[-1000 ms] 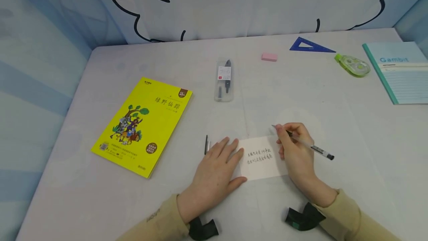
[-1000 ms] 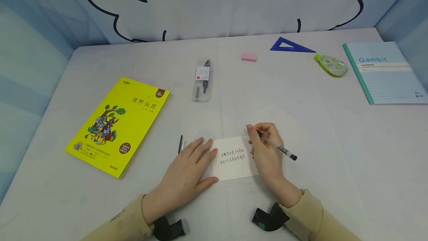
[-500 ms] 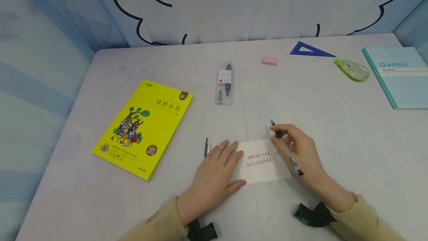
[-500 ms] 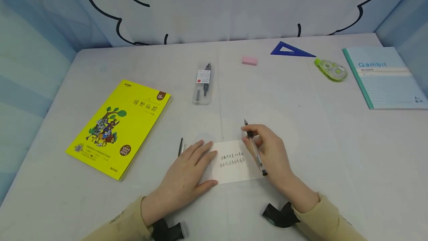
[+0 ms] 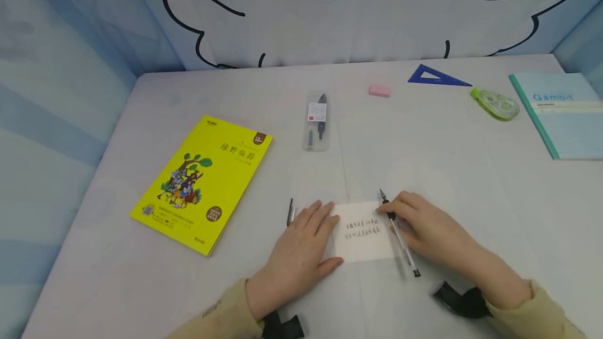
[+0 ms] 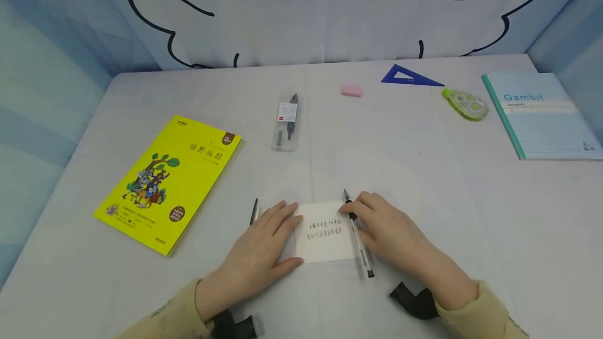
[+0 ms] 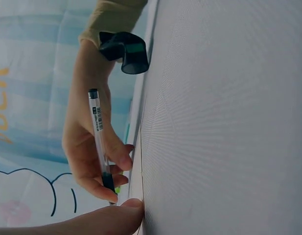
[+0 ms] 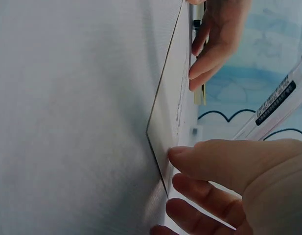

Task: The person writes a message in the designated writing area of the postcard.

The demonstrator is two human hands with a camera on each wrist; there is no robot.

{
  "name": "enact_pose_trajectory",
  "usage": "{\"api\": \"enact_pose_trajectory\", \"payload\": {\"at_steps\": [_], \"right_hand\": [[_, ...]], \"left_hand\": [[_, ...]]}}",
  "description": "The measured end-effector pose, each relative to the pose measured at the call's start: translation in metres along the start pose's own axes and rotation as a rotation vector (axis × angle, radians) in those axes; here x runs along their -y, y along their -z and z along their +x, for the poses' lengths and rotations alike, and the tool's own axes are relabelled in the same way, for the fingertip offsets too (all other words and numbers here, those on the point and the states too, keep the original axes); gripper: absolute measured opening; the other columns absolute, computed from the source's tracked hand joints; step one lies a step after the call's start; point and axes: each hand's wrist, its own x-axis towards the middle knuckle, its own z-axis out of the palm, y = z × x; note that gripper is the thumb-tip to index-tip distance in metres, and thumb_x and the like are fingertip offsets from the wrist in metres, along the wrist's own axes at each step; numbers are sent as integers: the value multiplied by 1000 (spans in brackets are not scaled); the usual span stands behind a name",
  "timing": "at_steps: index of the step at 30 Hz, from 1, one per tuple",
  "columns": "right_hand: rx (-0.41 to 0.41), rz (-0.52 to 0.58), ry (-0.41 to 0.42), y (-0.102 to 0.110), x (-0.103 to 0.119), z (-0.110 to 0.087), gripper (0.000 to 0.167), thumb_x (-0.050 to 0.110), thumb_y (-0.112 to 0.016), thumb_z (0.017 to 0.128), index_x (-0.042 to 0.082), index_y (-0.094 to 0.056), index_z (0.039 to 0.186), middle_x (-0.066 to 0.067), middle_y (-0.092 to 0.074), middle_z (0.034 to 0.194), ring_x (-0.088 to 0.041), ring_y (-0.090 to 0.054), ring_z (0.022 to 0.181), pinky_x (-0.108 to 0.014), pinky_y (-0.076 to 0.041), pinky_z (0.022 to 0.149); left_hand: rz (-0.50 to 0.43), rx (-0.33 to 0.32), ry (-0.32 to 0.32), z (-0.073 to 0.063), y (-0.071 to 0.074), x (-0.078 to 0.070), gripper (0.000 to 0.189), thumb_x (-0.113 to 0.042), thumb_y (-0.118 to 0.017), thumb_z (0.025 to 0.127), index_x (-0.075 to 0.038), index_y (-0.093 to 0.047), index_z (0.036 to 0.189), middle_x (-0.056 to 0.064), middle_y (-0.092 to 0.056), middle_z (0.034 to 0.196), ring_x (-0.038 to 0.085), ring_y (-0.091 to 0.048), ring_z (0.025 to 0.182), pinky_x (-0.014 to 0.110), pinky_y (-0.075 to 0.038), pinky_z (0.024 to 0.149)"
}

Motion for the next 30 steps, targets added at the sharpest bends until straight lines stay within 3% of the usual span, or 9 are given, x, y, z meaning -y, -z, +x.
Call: {"api": "enact_pose_trajectory", "payload": {"at_steps": [5,10,16,21,27,30], "right_hand": [[40,39,6,-1,-2,-6,35,-1,-68,78,15,-63,109,4,-54,99,-9,-50,87,-30,-50,71],[2,46,26,-1,-3,-7,37,3,-71,77,17,-62,110,6,-54,101,-7,-49,87,-29,-49,70],[-47,48,44,1,-4,-5,39,6,-73,76,18,-61,111,5,-54,103,-7,-49,88,-30,-49,71],[-87,105,31,2,-3,-4,36,8,-71,78,17,-61,112,9,-55,100,-1,-44,82,-24,-46,67],[-186,249,75,5,0,-1,33,4,-67,82,15,-61,113,9,-58,98,1,-43,79,-17,-42,62],[-238,280,106,5,1,0,35,-1,-68,79,13,-61,111,5,-60,98,1,-44,78,-14,-39,62]], "left_hand": [[-49,37,3,-1,1,-1,68,-46,-62,84,-8,-42,136,10,-31,149,25,-26,138,39,-23,113],[-61,47,28,-1,8,-1,67,-48,-62,82,-9,-46,134,9,-34,147,25,-23,140,38,-23,113],[-105,-93,51,0,18,9,43,-35,-70,78,-17,-62,117,9,-45,138,31,-29,135,41,-29,110],[-151,-211,136,2,22,23,39,-12,-72,79,-16,-58,116,9,-41,138,29,-37,129,40,-36,106],[-296,-162,177,4,25,33,52,3,-66,80,-13,-50,127,3,-52,133,21,-43,128,37,-38,105],[-288,-149,156,5,25,34,53,4,-67,79,-13,-51,126,3,-57,127,22,-42,129,38,-37,105]]}}
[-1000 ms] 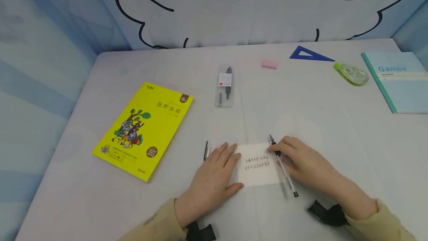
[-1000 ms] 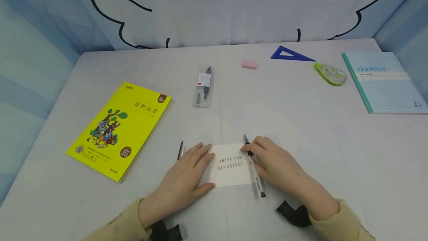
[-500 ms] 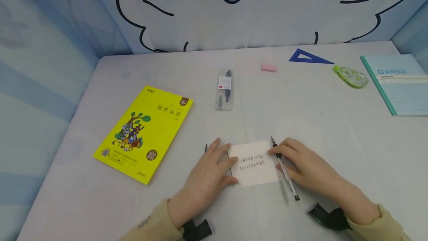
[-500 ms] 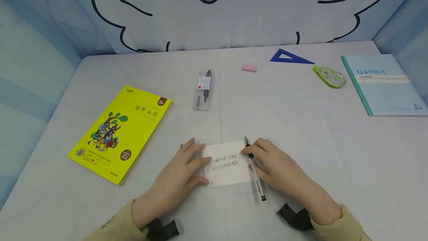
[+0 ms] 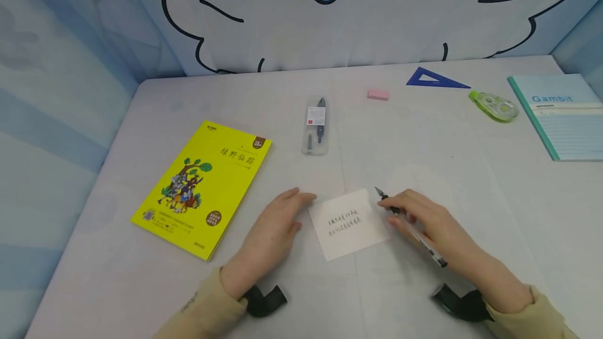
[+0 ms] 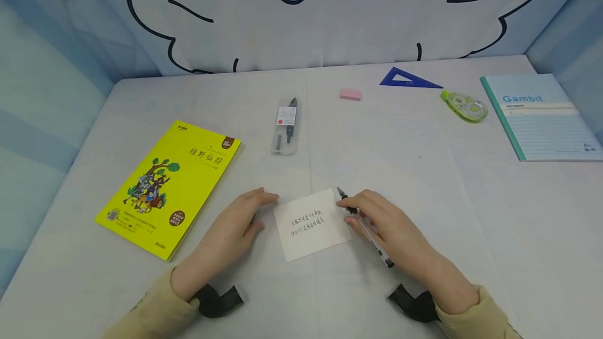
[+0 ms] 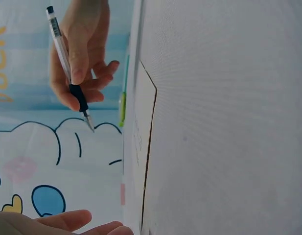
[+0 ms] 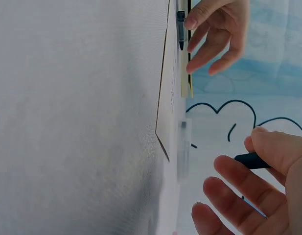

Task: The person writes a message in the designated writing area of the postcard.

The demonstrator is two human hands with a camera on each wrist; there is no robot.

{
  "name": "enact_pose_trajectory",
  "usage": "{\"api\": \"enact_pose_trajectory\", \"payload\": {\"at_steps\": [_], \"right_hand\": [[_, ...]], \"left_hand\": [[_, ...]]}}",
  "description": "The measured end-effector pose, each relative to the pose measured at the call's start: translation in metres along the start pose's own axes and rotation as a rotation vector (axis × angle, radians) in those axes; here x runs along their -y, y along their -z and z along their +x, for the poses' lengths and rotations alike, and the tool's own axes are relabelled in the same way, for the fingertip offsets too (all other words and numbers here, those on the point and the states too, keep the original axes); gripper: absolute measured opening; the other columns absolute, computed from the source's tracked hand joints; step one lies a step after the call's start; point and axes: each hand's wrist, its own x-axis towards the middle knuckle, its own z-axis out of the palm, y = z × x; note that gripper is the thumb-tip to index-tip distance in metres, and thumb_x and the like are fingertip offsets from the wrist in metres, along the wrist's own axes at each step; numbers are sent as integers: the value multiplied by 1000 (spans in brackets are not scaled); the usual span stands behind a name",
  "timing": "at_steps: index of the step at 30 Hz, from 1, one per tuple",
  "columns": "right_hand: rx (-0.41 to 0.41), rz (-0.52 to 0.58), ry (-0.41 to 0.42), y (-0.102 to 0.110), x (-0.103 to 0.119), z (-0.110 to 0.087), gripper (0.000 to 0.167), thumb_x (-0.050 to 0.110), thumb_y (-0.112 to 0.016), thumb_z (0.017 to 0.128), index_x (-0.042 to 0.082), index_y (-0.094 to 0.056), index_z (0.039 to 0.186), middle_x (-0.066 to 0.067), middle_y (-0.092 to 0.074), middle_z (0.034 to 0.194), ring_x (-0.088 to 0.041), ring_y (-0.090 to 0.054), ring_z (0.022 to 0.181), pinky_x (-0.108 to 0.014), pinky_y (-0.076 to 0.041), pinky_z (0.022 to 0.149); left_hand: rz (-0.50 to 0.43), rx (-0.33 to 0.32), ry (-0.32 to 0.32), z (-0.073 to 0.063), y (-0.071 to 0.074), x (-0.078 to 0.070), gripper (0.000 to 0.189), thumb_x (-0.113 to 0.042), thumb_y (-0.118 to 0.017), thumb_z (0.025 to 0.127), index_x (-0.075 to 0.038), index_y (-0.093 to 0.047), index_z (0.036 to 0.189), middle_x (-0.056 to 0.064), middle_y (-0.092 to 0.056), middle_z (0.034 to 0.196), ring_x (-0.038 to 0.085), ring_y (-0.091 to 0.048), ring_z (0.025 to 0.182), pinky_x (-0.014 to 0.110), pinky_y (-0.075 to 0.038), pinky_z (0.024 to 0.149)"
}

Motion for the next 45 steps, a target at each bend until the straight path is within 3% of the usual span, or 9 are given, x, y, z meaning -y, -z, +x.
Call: {"api": "enact_pose_trajectory", "payload": {"at_steps": [4,8,12,15,19,27,31,36,45], "right_hand": [[-44,10,22,-2,-1,1,34,-1,-68,78,12,-62,109,2,-62,98,0,-45,76,-14,-38,61],[-56,7,27,-3,-1,1,33,0,-68,79,12,-62,109,2,-62,98,2,-43,74,-13,-37,60],[-54,9,15,-3,0,2,34,-3,-68,77,11,-63,108,2,-63,98,2,-45,75,-11,-38,62],[-36,12,-41,-3,2,2,32,-3,-67,79,11,-63,108,2,-65,98,2,-50,79,-13,-41,65],[5,63,-195,-1,4,1,26,5,-62,86,14,-63,110,7,-67,97,6,-55,90,-13,-45,73],[-35,497,-317,3,-1,3,19,4,-46,96,1,-62,105,-1,-60,75,-12,-50,70,-23,-43,61],[-86,584,-413,2,2,7,24,8,-45,97,-8,-62,99,-3,-51,61,-14,-49,71,-21,-41,65],[-91,692,-541,-1,11,9,15,12,-52,94,-2,-56,91,0,-51,55,-16,-48,55,-26,-40,57],[-63,777,-561,-9,28,15,9,8,-58,90,9,-55,81,-3,-61,63,-15,-49,49,-27,-42,51]], "left_hand": [[93,-74,-8,-1,-1,-1,57,-5,-74,75,-11,-51,126,7,-54,126,26,-45,122,39,-40,101],[237,-135,112,-3,-2,-2,62,-27,-80,70,-4,-53,121,14,-54,110,28,-47,97,35,-45,79],[321,-117,212,-4,-3,-2,50,-37,-78,71,-3,-57,101,10,-51,85,25,-42,80,31,-36,67],[340,-95,229,-4,-3,-1,35,-34,-76,75,-7,-57,87,5,-47,77,23,-41,78,31,-32,65],[337,-87,216,-3,-2,-1,24,-28,-75,77,-11,-58,81,2,-48,73,21,-42,76,31,-32,65],[85,-43,154,-2,5,-6,21,-25,-74,78,-14,-58,87,-4,-61,76,13,-44,69,28,-31,67],[-93,-14,125,-3,9,-9,21,-22,-74,78,-14,-58,89,-4,-61,80,11,-45,70,25,-34,68],[-238,39,82,-5,11,-13,20,-17,-74,78,-12,-60,91,-4,-60,81,11,-49,73,20,-40,63],[-369,131,42,-11,13,-24,22,-17,-74,78,-14,-57,90,-7,-59,79,8,-49,65,18,-42,56]]}}
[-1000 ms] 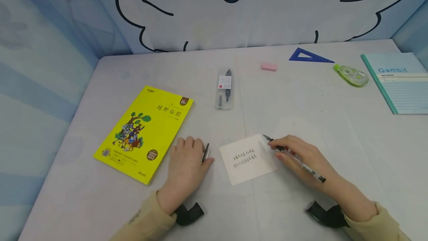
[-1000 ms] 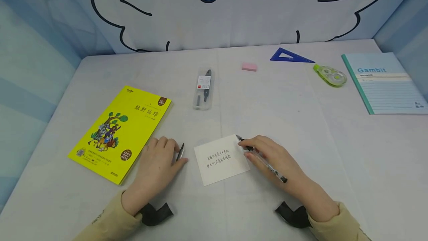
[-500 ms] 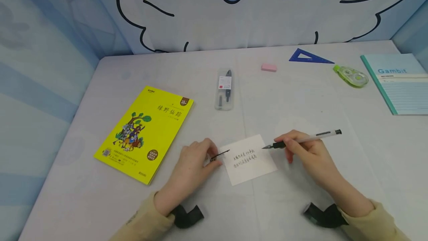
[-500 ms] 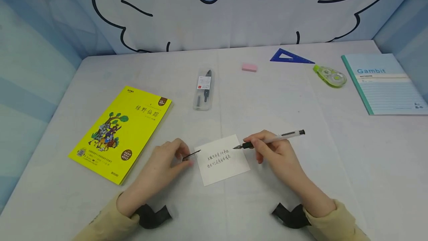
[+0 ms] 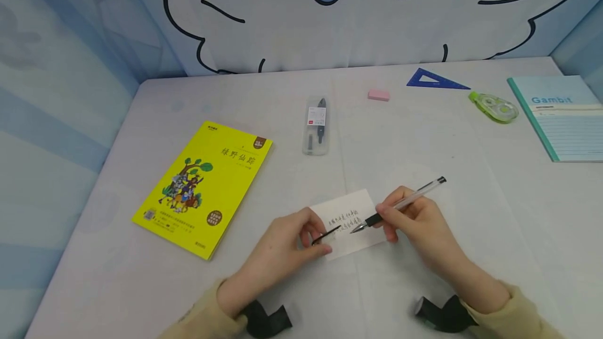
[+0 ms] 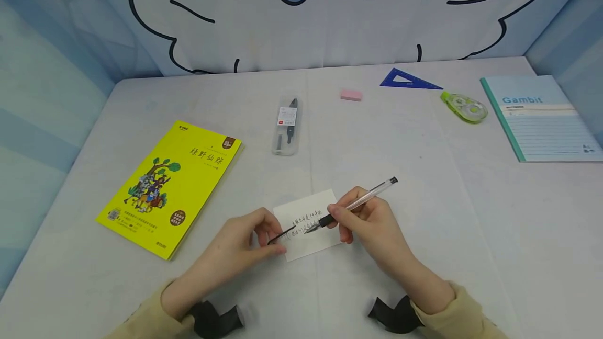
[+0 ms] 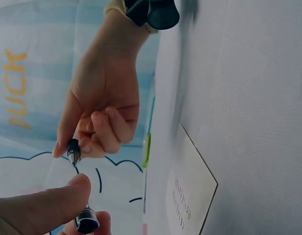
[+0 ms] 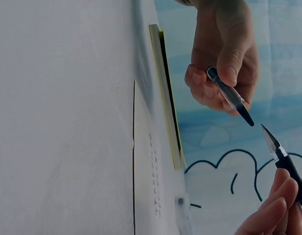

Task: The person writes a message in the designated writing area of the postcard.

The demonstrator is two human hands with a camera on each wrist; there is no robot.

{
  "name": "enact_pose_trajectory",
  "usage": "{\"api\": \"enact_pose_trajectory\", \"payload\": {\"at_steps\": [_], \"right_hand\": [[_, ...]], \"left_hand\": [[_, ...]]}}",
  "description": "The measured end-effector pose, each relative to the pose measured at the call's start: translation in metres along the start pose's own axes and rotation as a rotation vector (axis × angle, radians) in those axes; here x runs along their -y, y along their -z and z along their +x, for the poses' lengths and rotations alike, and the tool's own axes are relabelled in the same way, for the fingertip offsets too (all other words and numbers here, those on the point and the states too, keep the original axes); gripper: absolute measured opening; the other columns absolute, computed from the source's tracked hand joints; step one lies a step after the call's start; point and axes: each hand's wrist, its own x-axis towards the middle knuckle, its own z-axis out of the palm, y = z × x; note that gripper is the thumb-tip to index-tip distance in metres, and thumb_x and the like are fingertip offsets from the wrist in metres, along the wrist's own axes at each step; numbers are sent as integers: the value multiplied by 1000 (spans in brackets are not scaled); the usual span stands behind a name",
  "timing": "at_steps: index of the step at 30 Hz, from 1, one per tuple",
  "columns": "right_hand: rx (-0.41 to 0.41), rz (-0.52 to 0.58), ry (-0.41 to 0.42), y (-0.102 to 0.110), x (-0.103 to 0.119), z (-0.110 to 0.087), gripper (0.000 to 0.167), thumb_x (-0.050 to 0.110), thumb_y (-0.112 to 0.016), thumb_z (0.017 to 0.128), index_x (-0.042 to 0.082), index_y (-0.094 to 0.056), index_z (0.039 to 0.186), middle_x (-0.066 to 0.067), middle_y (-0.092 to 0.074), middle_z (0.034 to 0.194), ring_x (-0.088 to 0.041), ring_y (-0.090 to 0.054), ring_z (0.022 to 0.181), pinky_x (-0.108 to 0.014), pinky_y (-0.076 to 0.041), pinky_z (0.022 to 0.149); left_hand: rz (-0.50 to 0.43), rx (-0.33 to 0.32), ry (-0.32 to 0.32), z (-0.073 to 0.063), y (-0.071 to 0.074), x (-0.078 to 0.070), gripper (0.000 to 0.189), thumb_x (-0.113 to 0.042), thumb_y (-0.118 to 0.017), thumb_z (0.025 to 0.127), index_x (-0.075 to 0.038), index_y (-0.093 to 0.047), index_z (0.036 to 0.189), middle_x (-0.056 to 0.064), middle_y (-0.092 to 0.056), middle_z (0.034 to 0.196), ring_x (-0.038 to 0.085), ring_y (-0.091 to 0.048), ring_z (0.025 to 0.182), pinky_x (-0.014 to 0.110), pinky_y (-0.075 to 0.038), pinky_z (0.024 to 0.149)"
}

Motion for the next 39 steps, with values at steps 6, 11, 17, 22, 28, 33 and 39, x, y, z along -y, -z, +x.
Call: {"api": "enact_pose_trajectory", "payload": {"at_steps": [6,11,17,22,28,33,39], "right_hand": [[15,0,0,-8,1,-3,11,8,-59,89,11,-56,79,-1,-59,59,-13,-48,48,-28,-40,50],[36,4,-3,-11,-2,-5,12,8,-60,89,12,-55,78,2,-58,57,-12,-48,48,-30,-38,51],[85,6,27,-13,-4,-7,13,6,-59,88,13,-58,78,3,-56,56,-12,-49,48,-34,-36,48],[124,40,46,-15,-6,-9,12,4,-59,88,13,-58,80,0,-61,61,-10,-49,48,-34,-36,45],[144,79,34,-15,-6,-11,11,4,-60,88,9,-50,84,1,-63,66,-7,-48,47,-35,-35,41],[170,124,50,-13,-7,-12,14,1,-58,88,12,-50,83,1,-64,67,-7,-49,48,-36,-33,42],[208,179,76,-12,-9,-11,17,-1,-57,87,14,-52,85,3,-63,66,-5,-52,51,-30,-39,43]], "left_hand": [[-29,26,-7,-4,-3,-6,22,-16,-74,78,-13,-56,90,-6,-59,78,6,-49,64,17,-42,55],[-41,21,-28,-7,-6,-9,21,-18,-74,78,-14,-56,89,-7,-60,77,3,-48,63,17,-42,54],[-64,15,-47,-9,-9,-11,19,-18,-73,79,-15,-57,89,-7,-61,78,1,-47,62,16,-42,55],[-82,18,-37,-9,-11,-13,18,-19,-73,80,-14,-57,89,-7,-60,77,1,-47,62,16,-43,55],[-93,4,-61,-9,-16,-16,18,-18,-72,80,-13,-58,88,-6,-61,77,0,-47,61,15,-42,55],[-93,-18,-82,-9,-18,-20,16,-16,-72,80,-12,-58,88,-4,-63,77,0,-47,61,15,-42,53],[-146,-44,-109,-10,-21,-21,14,-12,-72,80,-9,-59,86,-1,-64,76,-1,-46,60,15,-43,52]]}}
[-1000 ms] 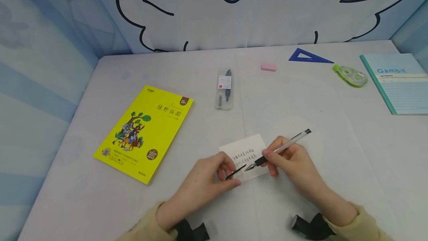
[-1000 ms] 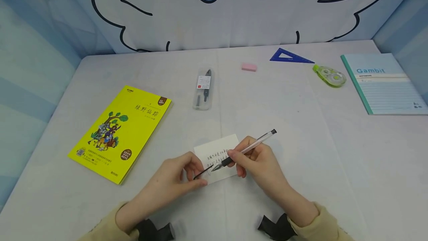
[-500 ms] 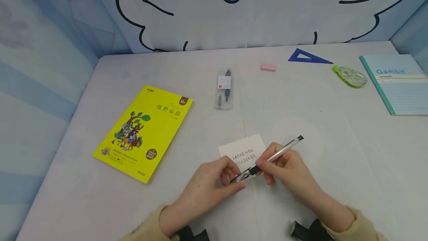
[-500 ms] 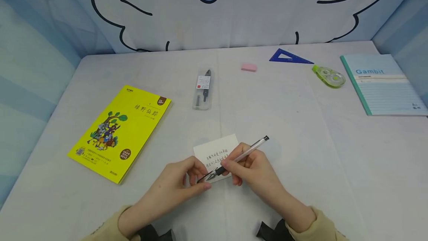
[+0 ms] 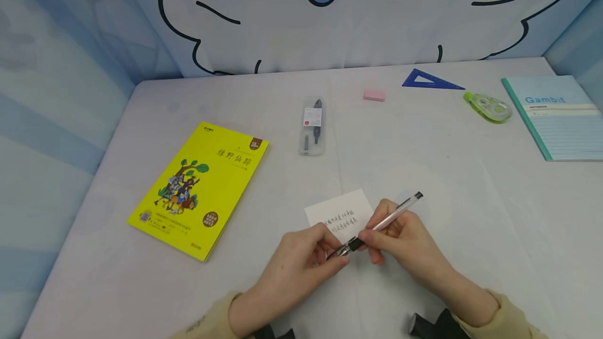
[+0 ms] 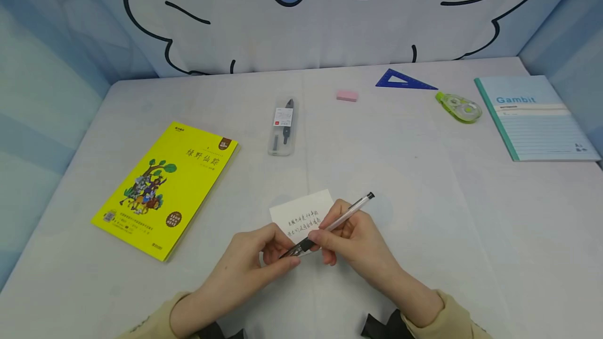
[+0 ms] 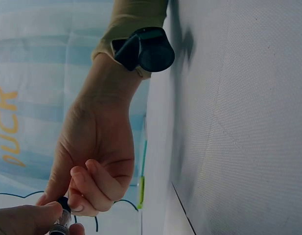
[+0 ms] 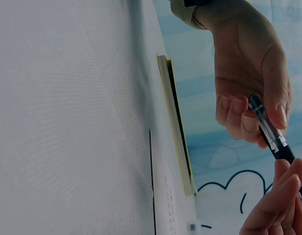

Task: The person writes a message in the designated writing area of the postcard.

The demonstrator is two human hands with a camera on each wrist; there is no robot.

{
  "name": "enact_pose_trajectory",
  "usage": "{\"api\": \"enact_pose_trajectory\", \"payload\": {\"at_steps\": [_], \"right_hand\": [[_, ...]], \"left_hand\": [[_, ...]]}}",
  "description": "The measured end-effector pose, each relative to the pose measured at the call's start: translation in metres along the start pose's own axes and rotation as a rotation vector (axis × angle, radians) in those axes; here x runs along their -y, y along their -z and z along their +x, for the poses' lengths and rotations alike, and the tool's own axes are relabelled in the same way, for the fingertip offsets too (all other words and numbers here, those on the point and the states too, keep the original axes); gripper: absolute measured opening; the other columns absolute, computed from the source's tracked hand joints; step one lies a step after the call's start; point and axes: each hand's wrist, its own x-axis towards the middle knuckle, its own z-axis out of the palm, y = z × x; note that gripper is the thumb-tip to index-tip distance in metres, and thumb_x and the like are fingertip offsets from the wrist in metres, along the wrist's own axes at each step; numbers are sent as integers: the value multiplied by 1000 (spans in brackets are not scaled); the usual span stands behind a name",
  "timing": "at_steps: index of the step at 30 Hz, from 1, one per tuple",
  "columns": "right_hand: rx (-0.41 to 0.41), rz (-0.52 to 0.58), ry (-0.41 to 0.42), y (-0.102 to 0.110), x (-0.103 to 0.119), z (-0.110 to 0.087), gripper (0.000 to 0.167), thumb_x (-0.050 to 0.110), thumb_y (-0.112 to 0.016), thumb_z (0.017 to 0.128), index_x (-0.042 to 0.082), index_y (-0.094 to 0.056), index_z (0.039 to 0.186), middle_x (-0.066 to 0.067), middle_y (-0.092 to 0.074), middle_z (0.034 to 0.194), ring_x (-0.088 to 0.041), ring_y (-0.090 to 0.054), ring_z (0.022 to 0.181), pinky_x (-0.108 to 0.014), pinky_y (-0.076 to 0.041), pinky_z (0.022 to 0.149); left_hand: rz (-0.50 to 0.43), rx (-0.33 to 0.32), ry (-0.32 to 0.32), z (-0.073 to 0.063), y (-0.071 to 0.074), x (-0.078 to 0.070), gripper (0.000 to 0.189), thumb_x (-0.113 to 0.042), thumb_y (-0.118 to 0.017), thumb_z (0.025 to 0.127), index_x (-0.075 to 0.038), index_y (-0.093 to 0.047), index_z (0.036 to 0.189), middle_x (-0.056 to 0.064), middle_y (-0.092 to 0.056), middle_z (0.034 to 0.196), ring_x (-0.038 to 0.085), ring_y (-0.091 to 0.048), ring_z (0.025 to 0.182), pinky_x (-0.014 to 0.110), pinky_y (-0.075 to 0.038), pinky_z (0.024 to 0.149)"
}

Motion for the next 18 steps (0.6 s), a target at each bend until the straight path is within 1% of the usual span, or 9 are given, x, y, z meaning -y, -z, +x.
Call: {"api": "enact_pose_trajectory", "payload": {"at_steps": [5,8,11,13,16,18], "right_hand": [[26,30,23,1,-2,-1,18,-3,-56,87,15,-52,86,5,-62,66,-4,-55,54,-25,-45,45],[42,36,21,1,-2,-1,19,-3,-56,87,15,-53,86,5,-63,69,-4,-56,55,-24,-47,47],[56,16,-12,2,-1,-1,16,-1,-57,88,14,-51,85,4,-62,68,-4,-57,55,-23,-48,48],[58,-13,-51,3,0,-1,12,2,-56,89,12,-51,84,4,-62,67,-5,-57,54,-24,-48,49],[57,-61,-98,5,2,-1,9,7,-55,91,8,-50,84,4,-63,65,-7,-56,51,-26,-47,48],[57,-89,-129,6,3,0,9,9,-54,92,5,-49,85,4,-62,64,-7,-55,49,-27,-46,47]], "left_hand": [[-28,-2,-13,1,-2,0,13,-9,-71,79,-8,-59,83,-1,-62,71,-2,-45,58,15,-43,50],[-33,18,-6,1,-3,0,13,-11,-71,79,-8,-59,83,-2,-61,70,-2,-45,58,15,-43,50],[-42,60,11,1,-3,1,15,-16,-71,80,-9,-59,84,-2,-62,71,-3,-46,59,15,-44,51],[-37,89,20,1,-4,1,16,-20,-70,81,-10,-58,85,-3,-63,72,-3,-47,59,15,-44,52],[-5,129,34,1,-5,-1,18,-27,-69,82,-13,-58,86,-6,-63,74,-4,-49,61,14,-45,55],[24,155,33,2,-6,-1,20,-31,-68,82,-15,-58,88,-9,-62,74,-4,-49,63,13,-45,58]]}}
